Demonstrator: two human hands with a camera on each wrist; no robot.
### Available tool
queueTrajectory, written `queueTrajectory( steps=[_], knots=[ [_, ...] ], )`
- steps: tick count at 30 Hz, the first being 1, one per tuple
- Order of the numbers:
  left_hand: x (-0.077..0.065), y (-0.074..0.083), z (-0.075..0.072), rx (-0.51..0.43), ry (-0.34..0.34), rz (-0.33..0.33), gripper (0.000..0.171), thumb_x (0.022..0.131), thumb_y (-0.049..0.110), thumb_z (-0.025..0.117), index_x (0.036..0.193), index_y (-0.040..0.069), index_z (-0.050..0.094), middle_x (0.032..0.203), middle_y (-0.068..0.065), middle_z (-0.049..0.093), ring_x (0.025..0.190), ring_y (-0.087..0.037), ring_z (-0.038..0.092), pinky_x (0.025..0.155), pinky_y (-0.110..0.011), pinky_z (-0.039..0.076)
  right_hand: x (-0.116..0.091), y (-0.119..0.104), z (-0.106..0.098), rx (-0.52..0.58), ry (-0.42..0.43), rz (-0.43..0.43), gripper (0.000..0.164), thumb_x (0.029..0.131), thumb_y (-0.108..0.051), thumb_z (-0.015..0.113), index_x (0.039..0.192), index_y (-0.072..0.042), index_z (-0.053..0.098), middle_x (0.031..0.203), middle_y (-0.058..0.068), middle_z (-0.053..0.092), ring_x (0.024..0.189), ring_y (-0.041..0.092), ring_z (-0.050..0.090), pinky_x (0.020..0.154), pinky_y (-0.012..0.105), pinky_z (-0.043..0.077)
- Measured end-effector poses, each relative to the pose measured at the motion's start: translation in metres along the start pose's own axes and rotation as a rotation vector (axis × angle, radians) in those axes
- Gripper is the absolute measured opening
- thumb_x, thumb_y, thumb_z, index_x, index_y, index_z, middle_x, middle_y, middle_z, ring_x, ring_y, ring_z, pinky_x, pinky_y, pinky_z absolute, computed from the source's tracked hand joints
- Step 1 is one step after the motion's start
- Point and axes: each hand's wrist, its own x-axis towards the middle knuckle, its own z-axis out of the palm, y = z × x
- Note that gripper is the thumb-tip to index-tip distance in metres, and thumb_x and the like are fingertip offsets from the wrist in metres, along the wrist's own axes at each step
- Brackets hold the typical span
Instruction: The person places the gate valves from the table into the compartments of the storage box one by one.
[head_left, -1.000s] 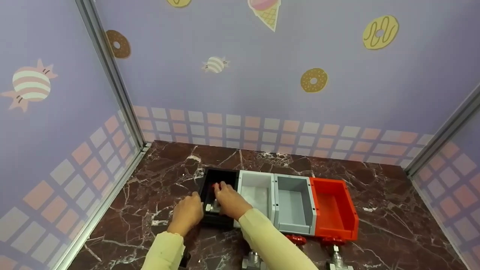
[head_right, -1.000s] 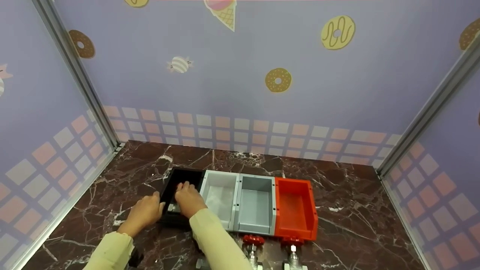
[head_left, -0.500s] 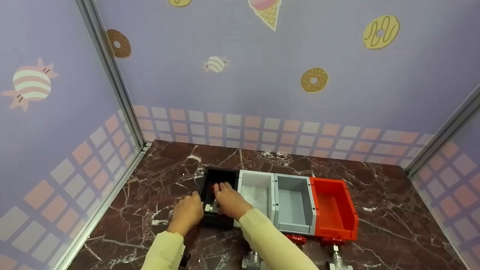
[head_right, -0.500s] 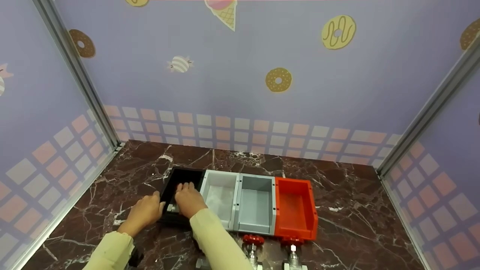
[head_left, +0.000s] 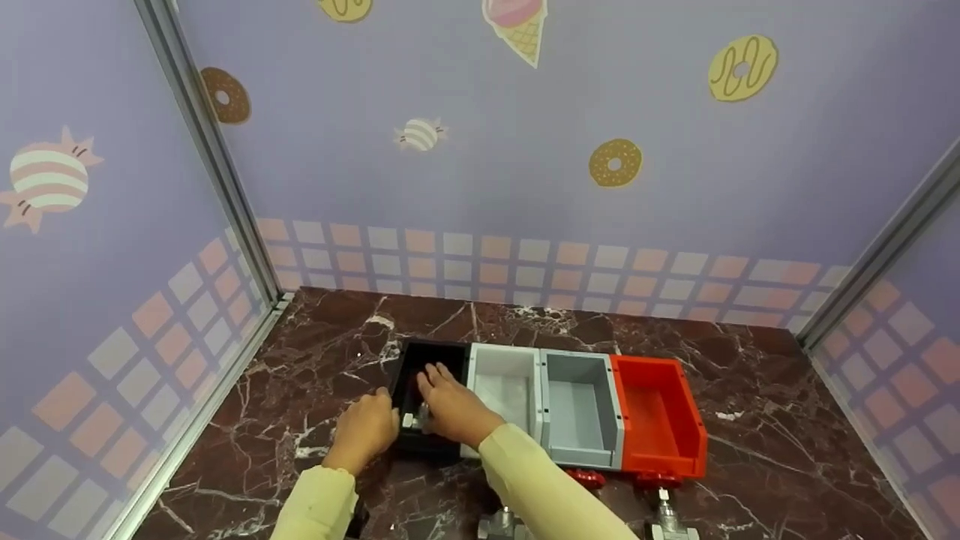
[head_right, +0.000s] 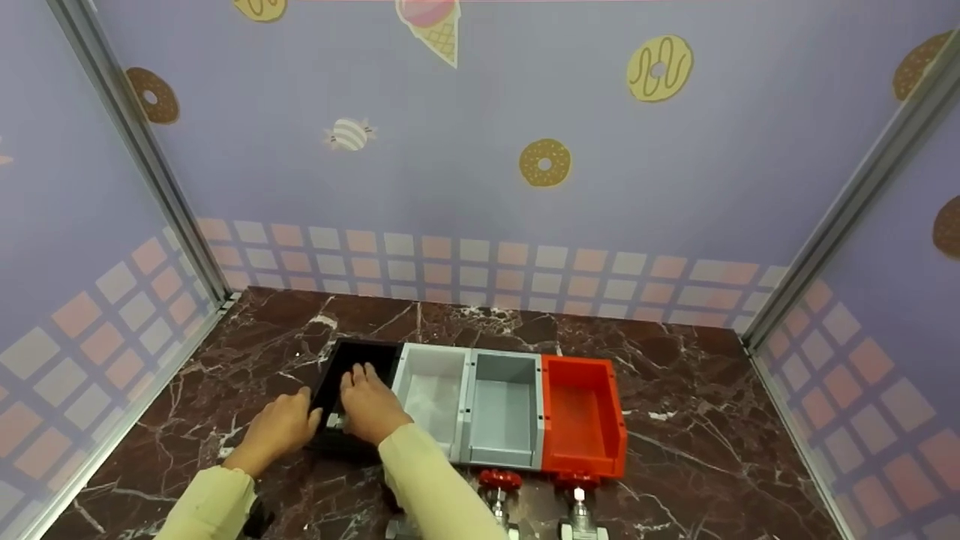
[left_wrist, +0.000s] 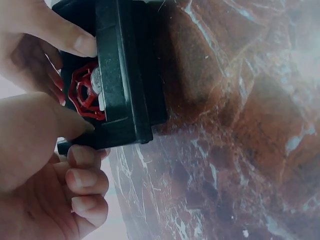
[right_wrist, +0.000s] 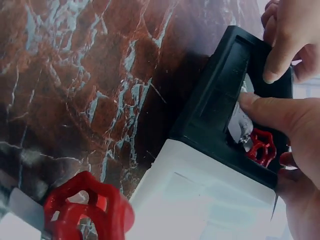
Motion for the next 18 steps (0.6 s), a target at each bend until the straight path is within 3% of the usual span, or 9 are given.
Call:
queueTrajectory(
  steps=[12, 18],
  knots=[
    [-0.003, -0.004, -0.004, 0.004, 0.012, -0.031, 0.046, 0.086, 0.037, 0.057, 0.109, -0.003, 0.056, 0.092, -0.022, 0.065, 0.079, -0.039, 0.063, 0.063, -0.051, 0.047, -0.013, -0.006, -0.013, 0.027, 0.03, -0.029, 0.084, 0.075, -0.041, 0.072, 0.139, -0.003, 0.034, 0.145, 0.017, 0.034, 0.134, 0.031, 0.033, 0.107, 0.037, 0.032],
    [-0.004, -0.001, -0.006, -0.009, 0.124, -0.005, 0.047, 0.087, 0.039, 0.055, 0.114, 0.0, 0.049, 0.076, -0.019, 0.064, 0.056, -0.032, 0.059, 0.046, -0.044, 0.042, -0.024, -0.006, -0.022, 0.055, 0.022, -0.007, 0.084, 0.077, -0.043, 0.069, 0.141, -0.004, 0.031, 0.146, 0.016, 0.032, 0.136, 0.03, 0.03, 0.107, 0.037, 0.031]
  ],
)
